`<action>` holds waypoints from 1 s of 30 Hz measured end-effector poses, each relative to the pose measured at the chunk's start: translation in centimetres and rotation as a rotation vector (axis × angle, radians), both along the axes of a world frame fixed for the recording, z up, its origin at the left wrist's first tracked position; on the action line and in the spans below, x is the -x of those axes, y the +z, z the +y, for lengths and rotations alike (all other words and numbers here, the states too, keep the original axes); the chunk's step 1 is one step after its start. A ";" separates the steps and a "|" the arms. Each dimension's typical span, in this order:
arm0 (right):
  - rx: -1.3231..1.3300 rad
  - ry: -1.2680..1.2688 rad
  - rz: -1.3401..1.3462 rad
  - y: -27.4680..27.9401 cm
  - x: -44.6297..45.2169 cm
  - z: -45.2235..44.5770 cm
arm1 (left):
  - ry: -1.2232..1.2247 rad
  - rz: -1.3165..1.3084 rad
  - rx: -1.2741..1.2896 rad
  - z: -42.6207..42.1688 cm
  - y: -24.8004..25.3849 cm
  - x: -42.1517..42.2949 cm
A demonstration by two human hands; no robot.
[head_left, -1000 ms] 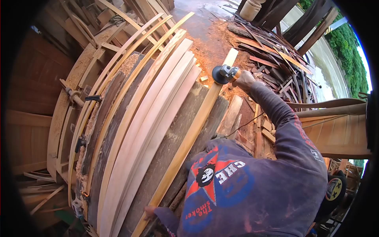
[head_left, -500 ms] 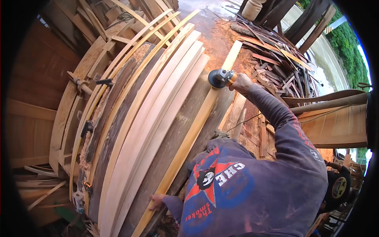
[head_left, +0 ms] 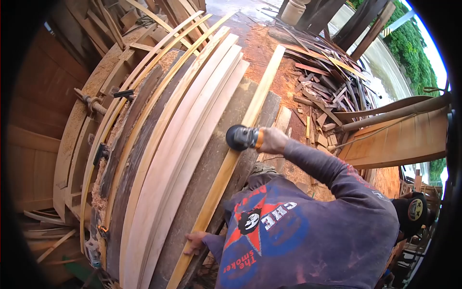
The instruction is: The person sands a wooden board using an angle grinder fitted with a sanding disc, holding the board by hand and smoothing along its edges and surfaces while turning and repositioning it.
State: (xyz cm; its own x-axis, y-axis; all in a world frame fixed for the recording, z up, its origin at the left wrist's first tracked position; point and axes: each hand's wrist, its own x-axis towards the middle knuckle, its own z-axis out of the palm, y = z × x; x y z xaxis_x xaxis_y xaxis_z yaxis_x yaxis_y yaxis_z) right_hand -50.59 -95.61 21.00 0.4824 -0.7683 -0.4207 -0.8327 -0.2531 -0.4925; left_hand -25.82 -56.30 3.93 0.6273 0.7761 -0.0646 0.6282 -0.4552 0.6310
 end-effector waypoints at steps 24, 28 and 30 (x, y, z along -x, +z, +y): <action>0.155 -0.564 0.234 -1.3 15.7 -30.6 | -0.069 0.231 -0.389 2.1 -4.6 -1.8; 0.152 -0.626 0.262 -1.3 16.3 -35.2 | -0.139 0.253 -0.487 -0.2 -5.2 -1.9; 0.190 -0.647 0.119 -1.9 17.4 -37.5 | -0.171 0.264 -0.525 -1.6 -5.4 -2.0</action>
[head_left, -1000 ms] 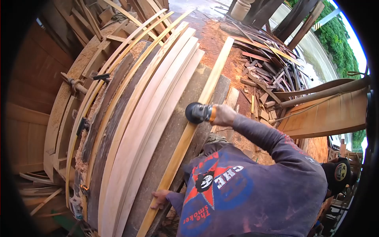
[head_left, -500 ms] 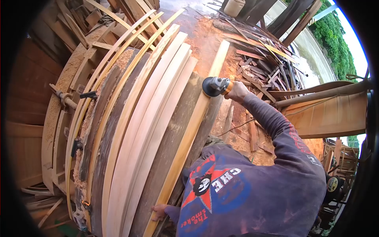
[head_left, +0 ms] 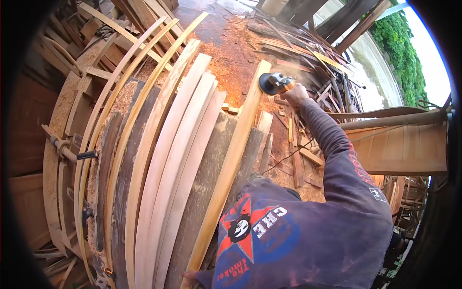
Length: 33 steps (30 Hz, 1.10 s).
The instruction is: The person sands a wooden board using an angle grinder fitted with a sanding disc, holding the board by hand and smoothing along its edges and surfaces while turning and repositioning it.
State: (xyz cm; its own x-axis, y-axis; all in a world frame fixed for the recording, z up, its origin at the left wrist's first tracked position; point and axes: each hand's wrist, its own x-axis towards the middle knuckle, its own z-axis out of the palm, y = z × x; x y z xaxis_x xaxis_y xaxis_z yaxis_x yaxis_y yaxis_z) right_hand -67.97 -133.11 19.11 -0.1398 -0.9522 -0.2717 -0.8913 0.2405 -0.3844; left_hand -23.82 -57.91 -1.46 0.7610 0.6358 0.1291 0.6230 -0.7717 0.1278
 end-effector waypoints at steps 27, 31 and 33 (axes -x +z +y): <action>-0.071 0.282 0.068 1.9 -5.8 4.3 | -0.122 0.327 -0.342 8.9 -1.3 -0.9; -0.080 0.286 0.020 3.3 -7.9 8.6 | -0.111 0.366 -0.282 10.0 -2.7 -0.3; -0.057 0.284 0.048 3.1 -8.5 10.4 | -0.075 0.336 -0.209 10.0 -2.5 -0.1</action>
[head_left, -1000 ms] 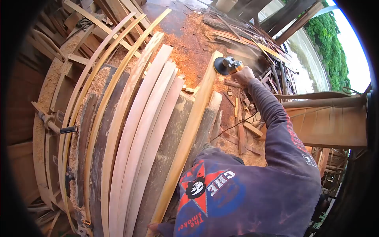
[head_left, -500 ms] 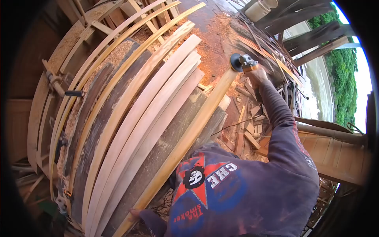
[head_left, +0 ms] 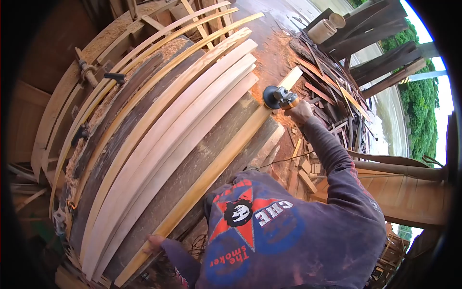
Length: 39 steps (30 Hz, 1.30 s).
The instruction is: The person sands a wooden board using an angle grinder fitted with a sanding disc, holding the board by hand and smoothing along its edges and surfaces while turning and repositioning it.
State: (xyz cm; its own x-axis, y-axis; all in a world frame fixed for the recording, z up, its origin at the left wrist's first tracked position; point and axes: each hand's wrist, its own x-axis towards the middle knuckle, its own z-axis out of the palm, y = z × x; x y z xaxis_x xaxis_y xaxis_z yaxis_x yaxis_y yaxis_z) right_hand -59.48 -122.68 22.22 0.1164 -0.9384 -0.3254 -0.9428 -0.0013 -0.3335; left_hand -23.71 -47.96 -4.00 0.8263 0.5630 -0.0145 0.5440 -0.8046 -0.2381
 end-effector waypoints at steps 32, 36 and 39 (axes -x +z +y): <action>-0.103 0.625 -0.075 -4.2 -12.8 35.5 | 0.226 -0.827 0.969 -8.6 8.4 3.0; -0.208 0.706 -0.007 -1.0 -16.6 40.8 | 0.244 -0.876 1.138 -8.8 8.9 3.4; -0.190 0.780 -0.015 -1.3 -17.2 40.9 | 0.228 -0.915 1.135 -8.8 8.4 3.3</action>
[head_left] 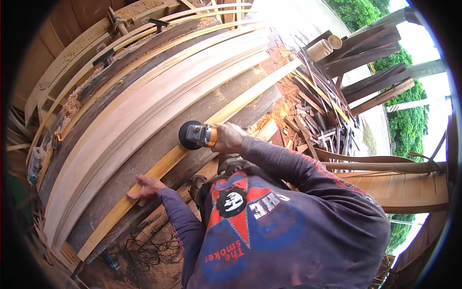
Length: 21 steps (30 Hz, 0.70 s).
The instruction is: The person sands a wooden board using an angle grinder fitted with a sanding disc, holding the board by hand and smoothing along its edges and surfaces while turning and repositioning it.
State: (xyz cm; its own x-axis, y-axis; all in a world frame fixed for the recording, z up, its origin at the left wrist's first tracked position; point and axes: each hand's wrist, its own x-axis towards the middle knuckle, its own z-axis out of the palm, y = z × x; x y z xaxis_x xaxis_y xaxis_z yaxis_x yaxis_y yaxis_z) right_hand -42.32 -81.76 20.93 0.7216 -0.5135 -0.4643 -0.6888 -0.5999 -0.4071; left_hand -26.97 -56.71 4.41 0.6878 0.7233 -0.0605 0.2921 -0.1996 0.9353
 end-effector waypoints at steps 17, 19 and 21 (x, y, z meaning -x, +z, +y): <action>0.166 -0.439 0.021 -1.1 16.7 -32.0 | 0.144 0.276 -0.309 0.5 -1.7 -1.1; 0.203 -0.442 0.117 0.9 16.4 -34.6 | 0.133 0.270 -0.333 1.0 -2.0 -0.9; 0.152 -0.454 0.061 1.4 17.5 -37.3 | 0.130 0.312 -0.393 2.0 -2.8 -1.1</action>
State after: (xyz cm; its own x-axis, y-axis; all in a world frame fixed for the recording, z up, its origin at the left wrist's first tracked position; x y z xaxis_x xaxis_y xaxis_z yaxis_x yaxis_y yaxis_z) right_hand -59.80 -119.05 22.28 0.3824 -0.8357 -0.3942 -0.9148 -0.2822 -0.2890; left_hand -25.87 -54.76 1.64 0.5831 0.8111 0.0451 0.5913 -0.4618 0.6611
